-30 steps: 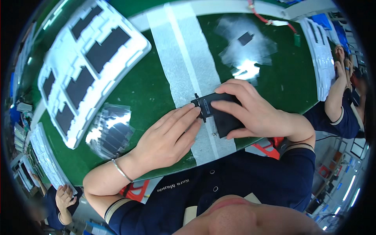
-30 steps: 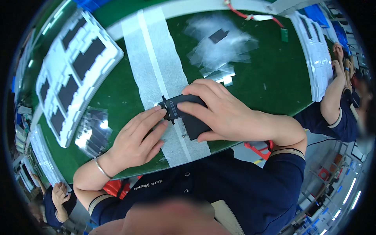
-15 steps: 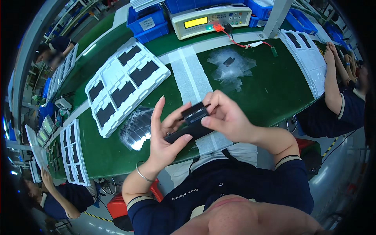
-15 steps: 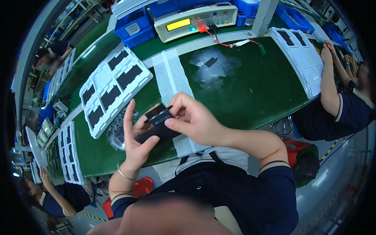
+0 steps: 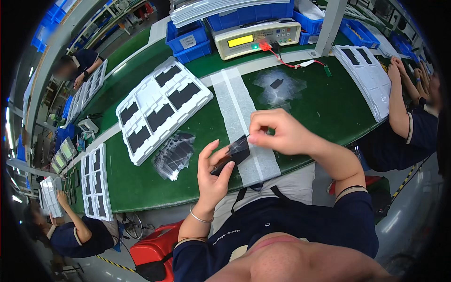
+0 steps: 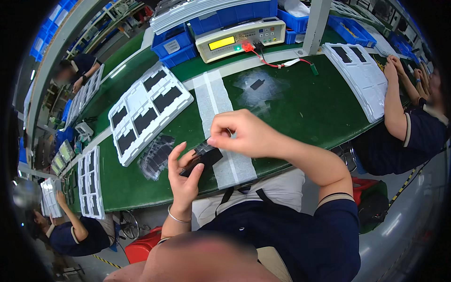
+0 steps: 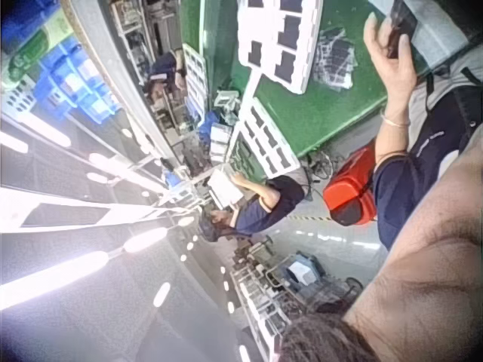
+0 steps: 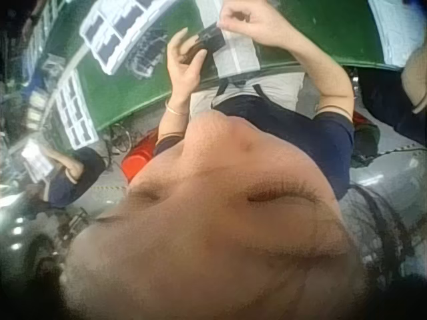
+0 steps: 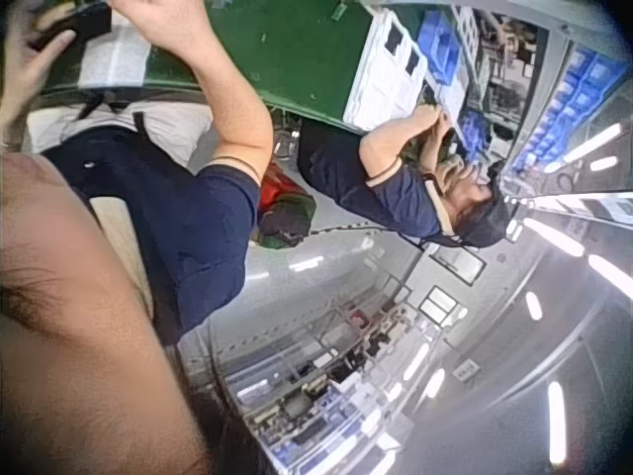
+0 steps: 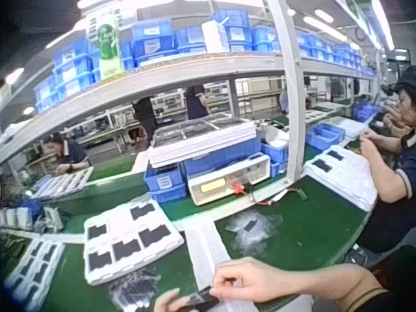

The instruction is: The person applies adhesive tapes onto phone batteries by peeling the backing films, sticking the tapes onto each battery by hand, and placing the batteries back into a tray.

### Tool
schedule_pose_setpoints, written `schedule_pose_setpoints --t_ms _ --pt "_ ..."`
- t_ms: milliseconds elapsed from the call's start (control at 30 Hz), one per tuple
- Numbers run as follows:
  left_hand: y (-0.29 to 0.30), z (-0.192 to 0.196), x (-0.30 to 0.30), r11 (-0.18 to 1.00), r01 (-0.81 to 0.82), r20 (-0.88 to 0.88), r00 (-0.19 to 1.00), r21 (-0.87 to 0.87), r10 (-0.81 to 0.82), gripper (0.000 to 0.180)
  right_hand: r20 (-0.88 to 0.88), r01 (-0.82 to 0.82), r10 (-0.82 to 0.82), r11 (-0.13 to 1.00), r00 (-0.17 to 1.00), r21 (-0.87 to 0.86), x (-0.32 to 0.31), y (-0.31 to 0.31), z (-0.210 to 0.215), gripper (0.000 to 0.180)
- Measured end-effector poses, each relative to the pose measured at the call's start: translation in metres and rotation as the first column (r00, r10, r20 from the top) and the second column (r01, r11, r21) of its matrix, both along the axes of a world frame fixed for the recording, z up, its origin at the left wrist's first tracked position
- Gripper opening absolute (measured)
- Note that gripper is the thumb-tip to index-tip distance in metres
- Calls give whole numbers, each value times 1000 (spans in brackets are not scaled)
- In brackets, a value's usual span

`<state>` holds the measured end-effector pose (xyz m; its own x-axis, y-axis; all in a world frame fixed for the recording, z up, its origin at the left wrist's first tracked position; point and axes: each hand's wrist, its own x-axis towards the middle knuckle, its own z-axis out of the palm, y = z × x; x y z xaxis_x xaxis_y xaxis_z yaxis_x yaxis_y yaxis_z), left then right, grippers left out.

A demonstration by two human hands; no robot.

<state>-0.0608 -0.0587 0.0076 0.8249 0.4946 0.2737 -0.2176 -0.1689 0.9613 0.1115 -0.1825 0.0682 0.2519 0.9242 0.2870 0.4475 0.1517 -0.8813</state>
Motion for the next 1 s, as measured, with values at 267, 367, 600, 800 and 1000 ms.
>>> schedule_pose_setpoints --t_ms 267,367,600,800,1000 --pt "4 -9 1 877 39 65 998 -479 -8 57 728 653 -446 757 521 -3 119 -16 -75 19" --pt "5 -11 4 815 18 111 992 -580 57 56 663 585 -658 711 357 390 100 -8 -58 19" --pt "1 5 16 938 85 172 985 -335 -28 57 -152 -83 94 994 984 78 5 1 -31 21" --pt "-2 16 26 971 -192 310 941 145 140 66 -187 132 -103 980 977 147 -10 5 -28 16" --pt "2 23 25 935 -257 238 951 244 199 25 -90 174 -158 961 983 213 -18 5 -33 12"
